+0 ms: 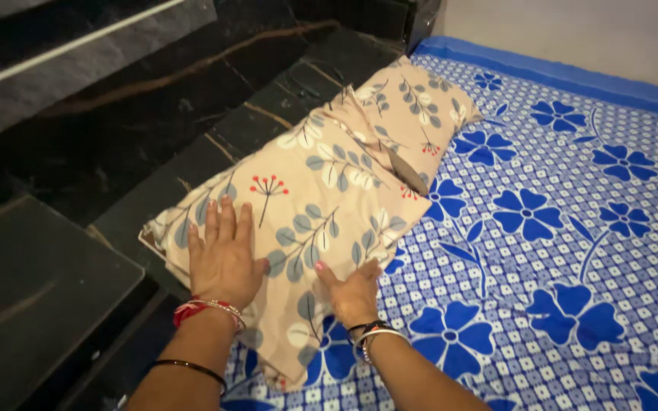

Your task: The person moves a blue water bottle from a headboard to an air cooler and then carries and arranges pillows and folded clothes on a bed.

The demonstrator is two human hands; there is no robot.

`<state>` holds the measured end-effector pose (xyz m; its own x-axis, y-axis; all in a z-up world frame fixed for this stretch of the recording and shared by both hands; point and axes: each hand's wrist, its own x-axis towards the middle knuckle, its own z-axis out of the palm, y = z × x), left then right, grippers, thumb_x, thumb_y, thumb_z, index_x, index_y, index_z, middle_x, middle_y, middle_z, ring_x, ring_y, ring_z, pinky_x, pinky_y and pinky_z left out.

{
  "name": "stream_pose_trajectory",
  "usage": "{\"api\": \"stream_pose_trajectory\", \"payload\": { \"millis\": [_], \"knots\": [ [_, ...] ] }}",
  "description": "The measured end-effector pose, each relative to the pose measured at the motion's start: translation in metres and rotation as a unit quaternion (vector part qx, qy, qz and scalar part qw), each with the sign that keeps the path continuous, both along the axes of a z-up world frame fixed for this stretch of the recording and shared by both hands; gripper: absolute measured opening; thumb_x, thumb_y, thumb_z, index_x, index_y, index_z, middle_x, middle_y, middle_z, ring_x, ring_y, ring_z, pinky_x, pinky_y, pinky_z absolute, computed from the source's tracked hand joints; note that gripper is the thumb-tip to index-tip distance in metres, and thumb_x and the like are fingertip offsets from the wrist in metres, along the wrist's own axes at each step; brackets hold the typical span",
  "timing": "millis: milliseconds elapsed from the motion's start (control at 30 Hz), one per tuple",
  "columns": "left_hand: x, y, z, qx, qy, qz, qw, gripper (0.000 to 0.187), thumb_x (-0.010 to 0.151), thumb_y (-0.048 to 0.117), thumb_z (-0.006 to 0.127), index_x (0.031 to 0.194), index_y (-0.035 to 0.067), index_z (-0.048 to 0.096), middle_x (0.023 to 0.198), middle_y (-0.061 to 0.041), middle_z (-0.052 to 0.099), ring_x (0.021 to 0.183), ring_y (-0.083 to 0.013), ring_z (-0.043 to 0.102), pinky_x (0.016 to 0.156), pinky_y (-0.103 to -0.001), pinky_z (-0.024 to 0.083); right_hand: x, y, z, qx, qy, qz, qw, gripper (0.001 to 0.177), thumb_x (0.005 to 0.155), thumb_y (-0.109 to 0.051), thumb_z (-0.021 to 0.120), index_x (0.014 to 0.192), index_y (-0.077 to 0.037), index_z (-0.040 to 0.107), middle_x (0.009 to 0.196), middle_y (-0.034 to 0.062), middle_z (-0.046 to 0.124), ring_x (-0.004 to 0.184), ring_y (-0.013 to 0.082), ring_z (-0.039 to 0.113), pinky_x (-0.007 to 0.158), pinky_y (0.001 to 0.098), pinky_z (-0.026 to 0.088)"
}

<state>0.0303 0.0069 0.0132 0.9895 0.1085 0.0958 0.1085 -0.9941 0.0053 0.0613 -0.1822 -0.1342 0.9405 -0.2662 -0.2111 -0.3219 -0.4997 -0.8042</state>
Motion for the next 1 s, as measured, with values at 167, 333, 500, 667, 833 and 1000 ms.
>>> {"api": "stream_pose_trajectory", "payload": {
  "millis": [167,333,500,667,833,1000],
  "knots": [
    [0.037,0.005,0.001,-0.022,0.034,-0.008,0.999,0.092,0.086,0.049,0.073,0.16,0.029,0.022,0.17,-0.007,0.011,0.157,-0.0269,0.009,0.124,-0.052,0.014,0.021,0.001,0.008,0.008,0.049,-0.055,0.997,0.14,0.073,-0.069,0.08,0.152,0.017,0.003,0.162,0.0384,0.007,0.156,0.0449,0.011,0.126,0.0405,0.017],
    [0.07,0.0,0.004,-0.05,0.1,0.002,0.994,0.097,0.084,0.061,0.07,0.159,0.044,0.011,0.171,-0.005,-0.001,0.157,-0.0306,-0.001,0.122,-0.056,0.007,0.036,0.007,0.02,0.05,0.088,-0.085,0.991,0.143,0.07,-0.069,0.082,0.153,0.017,0.003,0.162,0.0415,0.004,0.155,0.0467,0.015,0.125,0.0393,0.024],
    [0.098,-0.002,0.026,-0.036,0.185,0.013,0.982,0.124,0.066,0.08,0.08,0.159,0.049,0.004,0.172,-0.008,-0.009,0.157,-0.0387,-0.009,0.119,-0.07,-0.001,0.037,0.027,0.035,0.072,0.094,-0.095,0.988,0.144,0.063,-0.068,0.086,0.153,0.016,0.01,0.162,0.0395,0.015,0.154,0.0458,0.024,0.125,0.0394,0.029],
    [0.116,0.0,0.037,-0.052,0.209,0.005,0.977,0.14,0.054,0.075,0.089,0.16,0.053,0.001,0.171,-0.018,0.001,0.155,-0.0451,0.01,0.116,-0.077,0.006,0.042,0.043,0.051,0.055,0.186,-0.139,0.971,0.16,0.053,-0.066,0.092,0.163,-0.006,-0.007,0.168,0.034,-0.007,0.153,0.0514,0.018,0.125,0.046,0.028],
    [0.127,0.003,0.037,-0.045,0.23,-0.006,0.972,0.148,0.051,0.075,0.092,0.161,0.054,-0.004,0.169,-0.023,0.007,0.152,-0.046,0.024,0.116,-0.076,0.012,0.049,0.038,0.038,0.129,0.189,-0.195,0.954,0.173,0.045,-0.061,0.102,0.161,-0.01,-0.015,0.165,0.034,-0.017,0.157,0.0476,0.003,0.122,0.0514,0.03],
    [0.121,0.001,0.034,-0.029,0.199,-0.015,0.979,0.151,0.049,0.075,0.092,0.162,0.051,-0.004,0.159,-0.02,0.028,0.145,-0.0423,0.036,0.113,-0.07,0.03,0.044,0.035,0.04,0.094,0.215,-0.173,0.957,0.179,0.03,-0.069,0.091,0.167,-0.011,-0.009,0.157,0.0361,0.039,0.142,0.0489,0.05,0.119,0.0476,0.046]
  ]
}}
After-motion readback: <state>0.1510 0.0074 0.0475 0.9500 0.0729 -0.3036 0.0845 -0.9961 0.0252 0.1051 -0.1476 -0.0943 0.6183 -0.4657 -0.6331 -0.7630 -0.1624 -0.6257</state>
